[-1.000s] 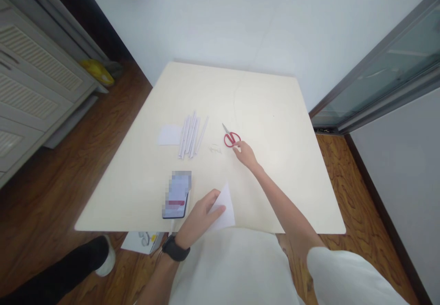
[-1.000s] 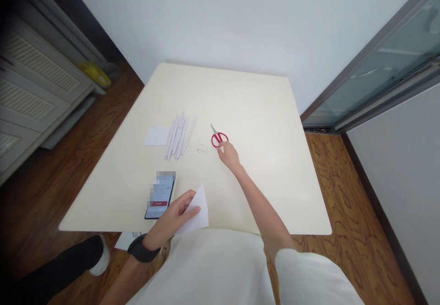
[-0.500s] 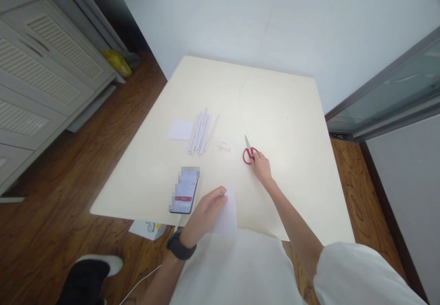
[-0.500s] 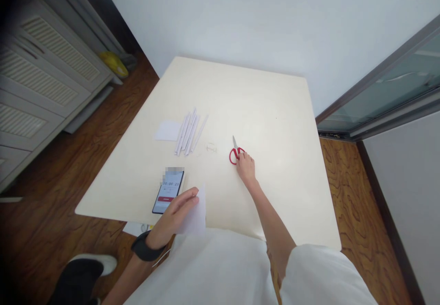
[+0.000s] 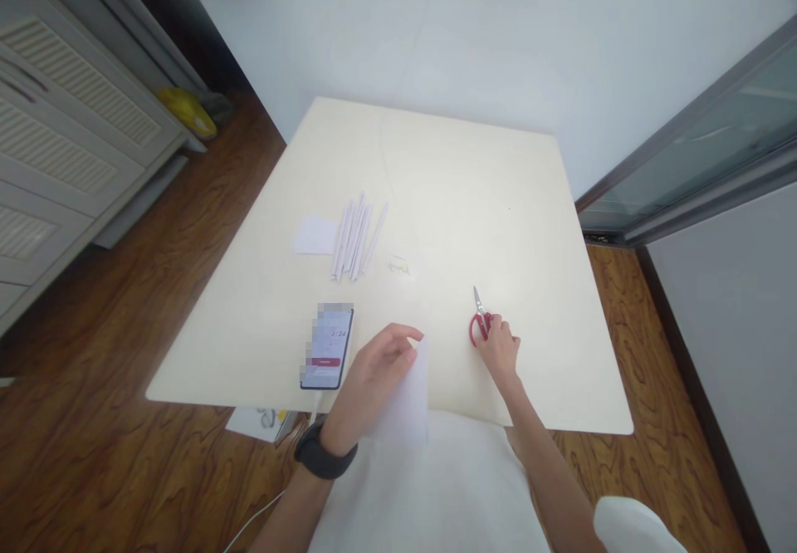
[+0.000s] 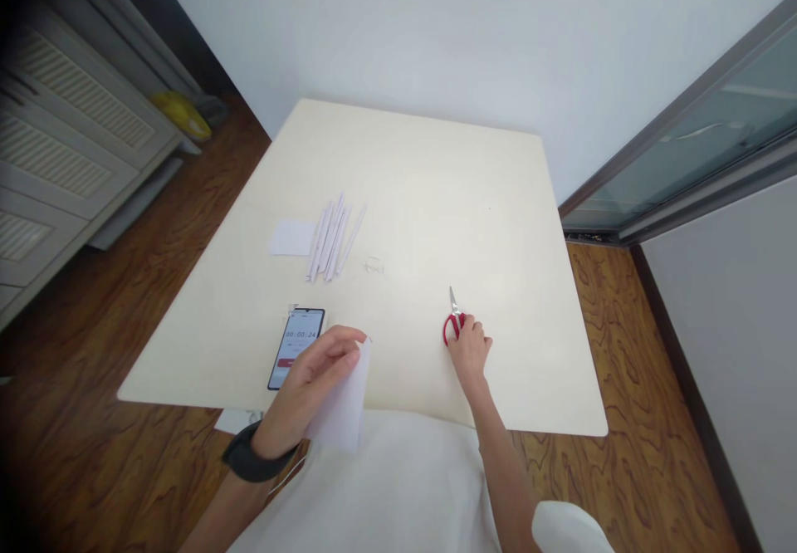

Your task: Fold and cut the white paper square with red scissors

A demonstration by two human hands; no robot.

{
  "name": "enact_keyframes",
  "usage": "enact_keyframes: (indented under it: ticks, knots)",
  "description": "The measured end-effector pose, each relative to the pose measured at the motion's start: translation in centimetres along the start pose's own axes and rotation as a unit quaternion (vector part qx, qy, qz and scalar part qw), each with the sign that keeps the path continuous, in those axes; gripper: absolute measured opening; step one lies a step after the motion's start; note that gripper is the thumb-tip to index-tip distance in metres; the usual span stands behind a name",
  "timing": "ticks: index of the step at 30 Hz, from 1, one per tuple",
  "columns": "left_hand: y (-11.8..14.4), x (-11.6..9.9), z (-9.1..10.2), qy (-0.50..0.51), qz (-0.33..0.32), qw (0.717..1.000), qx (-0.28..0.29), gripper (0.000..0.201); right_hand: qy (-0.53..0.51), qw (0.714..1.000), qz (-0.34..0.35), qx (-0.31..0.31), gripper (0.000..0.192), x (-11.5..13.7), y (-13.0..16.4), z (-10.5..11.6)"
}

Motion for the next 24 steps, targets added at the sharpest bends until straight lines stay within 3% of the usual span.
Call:
enact_keyframes:
  ticks: [5, 10, 15, 18, 24]
  knots:
    - [0.5, -0.7, 0.1, 0.013, -0.015, 1.0, -0.003, 0.007, -0.134, 0.983, -0.004, 0.127, 0.029, -0.3, 1.0, -0.1]
    - [0.4, -1.4, 0.1, 0.029, -0.023, 0.999, -0.01, 0.009, -0.314, 0.92, 0.046, 0.231, 0.028, 2.7, 4.7, 0.7]
    - [0.0, -1.2, -0.5, 0.058, -0.008, 0.998, 0.001, 0.011, -0.45, 0.849, 0.108, 0.255, 0.025, 6.5, 8.6, 3.1]
    - [-0.3, -1.0, -0.9, 0.079, -0.006, 0.997, 0.005, 0.012, -0.49, 0.818, 0.133, 0.27, 0.033, 8.4, 9.9, 4.4]
    - [-0.5, -0.8, -0.7, 0.088, -0.021, 0.996, -0.02, 0.011, -0.495, 0.809, 0.172, 0.268, 0.046, 10.5, 11.7, 6.9]
Point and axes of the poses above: each hand's wrist, its own y-axis away from the middle knuckle, its own z-axis out of the back of the hand, x = y × z, the point moved 6 cm from there along -y, towards the middle knuckle, and after that the axes turned 4 degrees about -y, right-handed, at the moved point
